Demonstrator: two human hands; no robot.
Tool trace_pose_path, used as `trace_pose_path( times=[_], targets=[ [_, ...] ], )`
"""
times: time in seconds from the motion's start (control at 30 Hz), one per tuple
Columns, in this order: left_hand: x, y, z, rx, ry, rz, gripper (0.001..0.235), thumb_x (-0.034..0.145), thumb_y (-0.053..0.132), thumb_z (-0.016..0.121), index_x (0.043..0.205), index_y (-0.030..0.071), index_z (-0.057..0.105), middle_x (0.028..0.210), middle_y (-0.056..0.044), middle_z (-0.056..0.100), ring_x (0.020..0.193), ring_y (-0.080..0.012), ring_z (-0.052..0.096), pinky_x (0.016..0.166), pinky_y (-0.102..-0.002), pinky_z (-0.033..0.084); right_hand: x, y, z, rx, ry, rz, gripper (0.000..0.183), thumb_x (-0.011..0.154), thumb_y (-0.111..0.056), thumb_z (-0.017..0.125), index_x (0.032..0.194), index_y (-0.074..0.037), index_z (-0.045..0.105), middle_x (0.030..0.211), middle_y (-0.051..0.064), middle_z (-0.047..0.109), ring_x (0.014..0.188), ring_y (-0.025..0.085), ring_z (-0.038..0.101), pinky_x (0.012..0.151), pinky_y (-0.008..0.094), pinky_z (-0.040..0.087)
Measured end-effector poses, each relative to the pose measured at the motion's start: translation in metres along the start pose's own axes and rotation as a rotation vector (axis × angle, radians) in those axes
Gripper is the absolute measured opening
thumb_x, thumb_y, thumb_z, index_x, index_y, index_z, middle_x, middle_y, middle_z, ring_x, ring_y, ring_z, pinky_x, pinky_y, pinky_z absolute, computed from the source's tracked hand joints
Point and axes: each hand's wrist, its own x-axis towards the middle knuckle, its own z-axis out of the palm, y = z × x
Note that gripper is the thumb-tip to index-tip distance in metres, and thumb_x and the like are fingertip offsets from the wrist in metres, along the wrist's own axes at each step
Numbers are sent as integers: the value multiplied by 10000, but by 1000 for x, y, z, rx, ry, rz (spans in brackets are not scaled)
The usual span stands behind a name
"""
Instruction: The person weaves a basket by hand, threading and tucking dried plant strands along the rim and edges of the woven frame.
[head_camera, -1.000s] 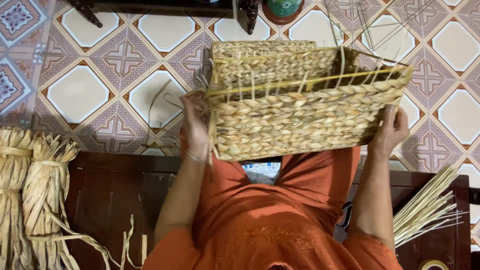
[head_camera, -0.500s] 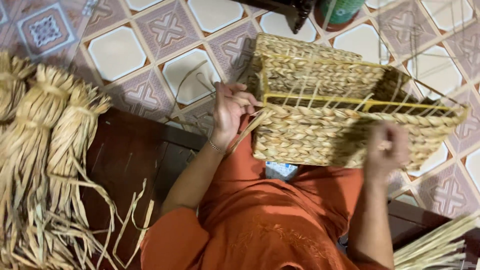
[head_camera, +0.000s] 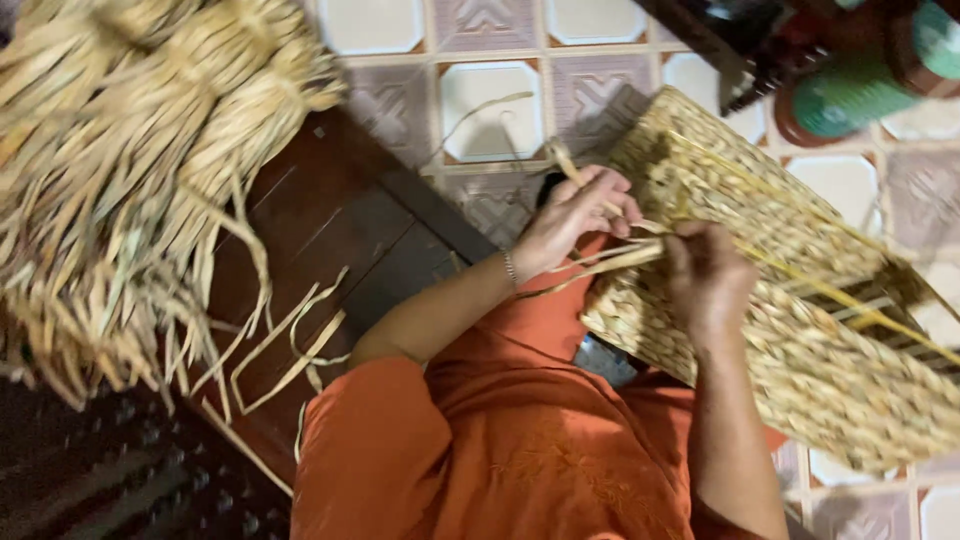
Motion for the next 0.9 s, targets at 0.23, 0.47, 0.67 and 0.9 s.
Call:
trace_pose_path(
  times=[0.23, 0.47, 0.67, 0.9],
  targets=[
    [-30, 52, -132, 235, 194, -17, 376, 1042, 381, 539, 1267, 82, 503, 963, -120, 707, 781, -162, 687, 725, -334, 623, 7, 36, 9, 265, -65, 161, 136, 977, 76, 765, 1050, -9, 688, 998, 80, 739, 892, 124, 687, 799, 263, 565],
    [-193, 162, -333, 1467, 678, -291, 401, 864, 309, 801, 1186, 99, 689, 1122, -129, 751, 1023, -261, 712, 912, -375, 554, -1, 45, 6, 237, -62, 119, 136, 1010, 95, 774, 1083, 18, 690, 1047, 97, 755, 991, 134, 717, 900, 253, 574],
    [-310, 204, -374, 1446, 1122, -147, 219, 872, 200, 844, 1010, 63, 741, 978, -160, 756, 895, -261, 723, 835, -355, 555, -4, 64, 2, 151, -107, 0, 122, 1078, 113, 754, 1120, 50, 658, 1103, 148, 762, 966, 182, 747, 846, 276, 597],
    [-338, 164, -347, 1426, 787, -468, 220, 799, 14, 678, 904, 141, 824, 945, -114, 798, 851, -225, 767, 838, -338, 609, -4, 77, 4, 415, -160, 214, 103, 1101, 119, 666, 1152, 69, 590, 1064, 144, 690, 785, 181, 680, 592, 260, 525]
  ],
)
